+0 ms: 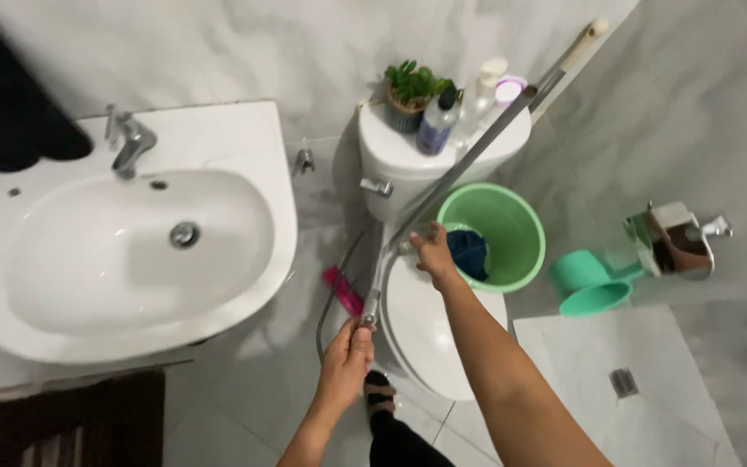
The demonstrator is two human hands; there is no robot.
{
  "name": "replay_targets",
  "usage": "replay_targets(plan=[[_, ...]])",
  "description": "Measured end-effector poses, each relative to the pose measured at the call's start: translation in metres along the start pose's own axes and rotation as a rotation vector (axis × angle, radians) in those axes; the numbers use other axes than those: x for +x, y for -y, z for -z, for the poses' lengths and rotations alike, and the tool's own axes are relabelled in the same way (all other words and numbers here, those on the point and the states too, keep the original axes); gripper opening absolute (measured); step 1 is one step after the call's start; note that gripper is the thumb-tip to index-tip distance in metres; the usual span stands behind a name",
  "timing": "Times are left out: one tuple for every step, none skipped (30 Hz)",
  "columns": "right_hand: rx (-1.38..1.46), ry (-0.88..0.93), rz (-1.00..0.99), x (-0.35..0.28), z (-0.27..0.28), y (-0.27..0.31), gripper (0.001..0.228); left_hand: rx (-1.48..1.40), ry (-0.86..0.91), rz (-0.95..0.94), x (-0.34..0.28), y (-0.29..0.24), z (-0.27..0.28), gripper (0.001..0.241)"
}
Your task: The person disposes of a black trash bag, sweeps the tiled floor with a pink broom, and rinses the floor using a handheld bidet sprayer. They then wash a blue cloth in a green bucket and hang it on a wall rack.
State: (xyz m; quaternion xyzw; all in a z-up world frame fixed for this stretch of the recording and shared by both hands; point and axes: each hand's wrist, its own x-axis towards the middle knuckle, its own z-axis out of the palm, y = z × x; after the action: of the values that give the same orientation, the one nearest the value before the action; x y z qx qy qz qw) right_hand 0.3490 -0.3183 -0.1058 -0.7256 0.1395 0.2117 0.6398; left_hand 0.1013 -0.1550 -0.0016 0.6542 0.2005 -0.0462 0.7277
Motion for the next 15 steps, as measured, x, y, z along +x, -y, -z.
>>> replay_targets(plan=[[-0.001, 0.002, -0.002, 0.022, 0.004, 0.002, 0.083, 0.0, -0.002, 0.002, 0.01, -0.005, -0.006, 0.037], [0.018, -0.07, 0.002, 0.044, 0.006, 0.006, 0.084, -0.025, 0.018, 0.031, 0.02, -0.01, -0.011, 0.032], [0.036, -0.142, 0.005, 0.065, 0.007, 0.009, 0.085, -0.05, 0.039, 0.06, 0.029, -0.015, -0.015, 0.027], [0.035, -0.138, 0.005, 0.081, 0.012, 0.015, 0.085, -0.051, 0.035, 0.06, 0.036, -0.021, -0.02, 0.027], [0.029, -0.205, 0.057, 0.096, 0.016, 0.019, 0.085, -0.026, 0.007, 0.022, 0.042, -0.027, -0.024, 0.033], [0.023, -0.271, 0.108, 0.109, 0.019, 0.022, 0.086, 0.001, -0.022, -0.015, 0.046, -0.033, -0.028, 0.04], [0.023, -0.266, 0.107, 0.121, 0.023, 0.027, 0.086, 0.002, -0.027, -0.014, 0.049, -0.039, -0.032, 0.04], [0.049, -0.305, 0.101, 0.131, 0.026, 0.031, 0.081, -0.037, 0.001, -0.003, 0.051, -0.046, -0.034, 0.039], [0.075, -0.345, 0.094, 0.141, 0.028, 0.035, 0.077, -0.076, 0.03, 0.007, 0.053, -0.053, -0.037, 0.039], [0.075, -0.338, 0.091, 0.146, 0.025, 0.034, 0.077, -0.074, 0.023, 0.009, 0.056, -0.057, -0.039, 0.039], [-0.002, -0.561, 0.195, 0.149, 0.022, 0.034, 0.056, -0.076, 0.003, 0.014, 0.058, -0.06, -0.042, 0.04], [-0.078, -0.784, 0.303, 0.153, 0.019, 0.034, 0.037, -0.078, -0.016, 0.016, 0.06, -0.064, -0.044, 0.04], [-0.076, -0.779, 0.302, 0.135, 0.007, 0.051, 0.037, -0.076, -0.021, 0.016, 0.061, -0.067, -0.046, 0.04], [-0.109, -0.718, 0.481, 0.118, -0.002, 0.07, 0.035, -0.065, -0.024, -0.037, 0.062, -0.071, -0.05, 0.042], [-0.142, -0.652, 0.659, 0.1, -0.011, 0.089, 0.036, -0.054, -0.027, -0.089, 0.063, -0.074, -0.053, 0.044]])
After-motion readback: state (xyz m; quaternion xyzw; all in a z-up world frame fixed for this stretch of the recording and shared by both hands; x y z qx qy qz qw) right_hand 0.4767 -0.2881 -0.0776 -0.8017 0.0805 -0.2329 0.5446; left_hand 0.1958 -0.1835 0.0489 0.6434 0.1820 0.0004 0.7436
